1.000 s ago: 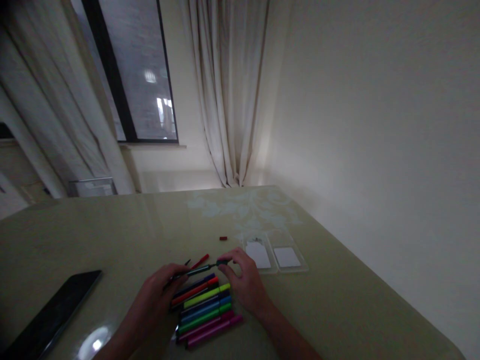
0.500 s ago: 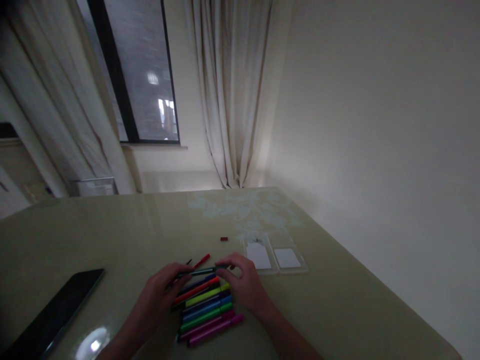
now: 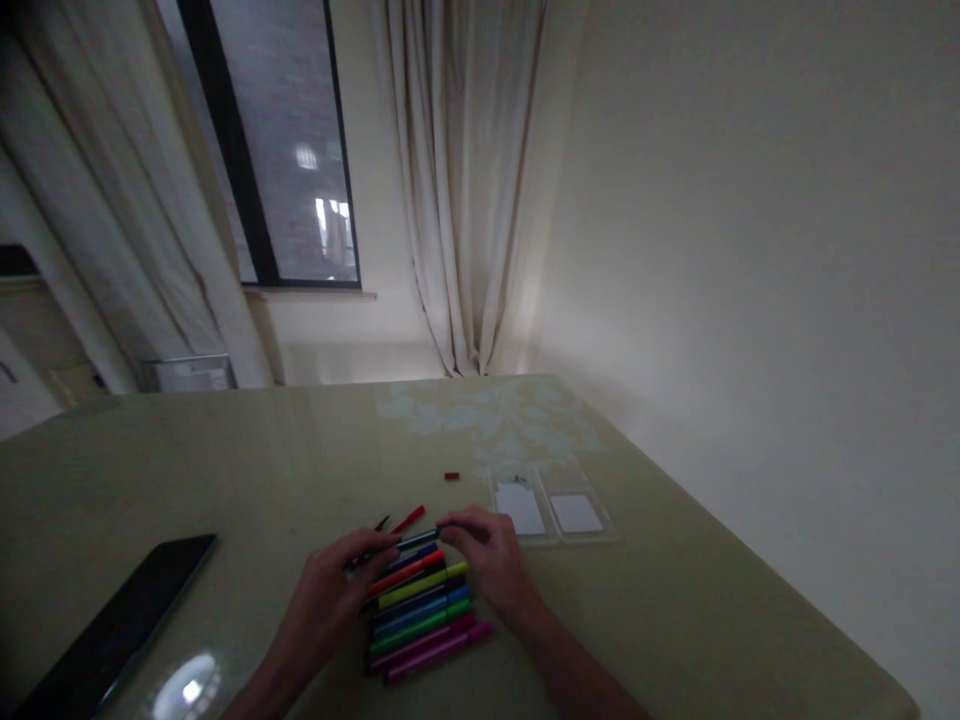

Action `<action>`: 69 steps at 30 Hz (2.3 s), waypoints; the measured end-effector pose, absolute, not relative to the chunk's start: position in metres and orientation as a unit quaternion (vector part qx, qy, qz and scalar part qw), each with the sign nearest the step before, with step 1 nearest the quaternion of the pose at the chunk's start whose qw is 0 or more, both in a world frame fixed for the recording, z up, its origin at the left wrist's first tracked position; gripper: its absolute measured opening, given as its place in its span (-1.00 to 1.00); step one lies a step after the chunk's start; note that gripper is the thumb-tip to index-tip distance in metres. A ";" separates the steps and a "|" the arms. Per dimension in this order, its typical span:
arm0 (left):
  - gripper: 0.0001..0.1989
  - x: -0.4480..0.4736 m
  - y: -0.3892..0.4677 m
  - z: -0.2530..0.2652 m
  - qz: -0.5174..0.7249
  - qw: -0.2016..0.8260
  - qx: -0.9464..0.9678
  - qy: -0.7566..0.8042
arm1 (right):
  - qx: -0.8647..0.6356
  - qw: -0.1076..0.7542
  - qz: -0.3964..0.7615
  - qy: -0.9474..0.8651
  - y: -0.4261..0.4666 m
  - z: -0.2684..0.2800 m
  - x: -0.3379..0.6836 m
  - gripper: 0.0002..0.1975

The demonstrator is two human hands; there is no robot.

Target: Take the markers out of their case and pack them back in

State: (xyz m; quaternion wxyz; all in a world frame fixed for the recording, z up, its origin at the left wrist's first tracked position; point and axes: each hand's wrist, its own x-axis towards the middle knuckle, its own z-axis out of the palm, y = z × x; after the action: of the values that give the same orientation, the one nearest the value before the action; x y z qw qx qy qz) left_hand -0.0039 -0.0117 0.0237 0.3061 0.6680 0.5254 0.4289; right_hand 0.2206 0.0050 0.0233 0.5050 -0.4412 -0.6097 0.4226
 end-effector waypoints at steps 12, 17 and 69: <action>-0.78 -0.018 0.000 0.010 0.322 0.241 0.739 0.541 | -0.535 0.276 0.124 -0.789 0.060 0.024 0.215 -0.70; -0.65 -0.036 0.006 0.008 0.312 0.207 0.716 0.589 | -0.578 0.203 0.093 -0.785 0.096 0.028 0.217 -0.80; -0.53 -0.018 0.004 -0.007 0.316 0.191 0.737 0.566 | -0.563 0.325 0.017 -0.759 0.047 0.041 0.302 -0.78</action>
State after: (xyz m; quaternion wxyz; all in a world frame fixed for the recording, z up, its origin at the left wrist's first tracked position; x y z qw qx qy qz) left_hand -0.0178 0.0040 -0.0073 0.1909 0.7372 0.5662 0.3156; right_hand 0.3021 0.0470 0.0406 0.3254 -0.5632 -0.7593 0.0170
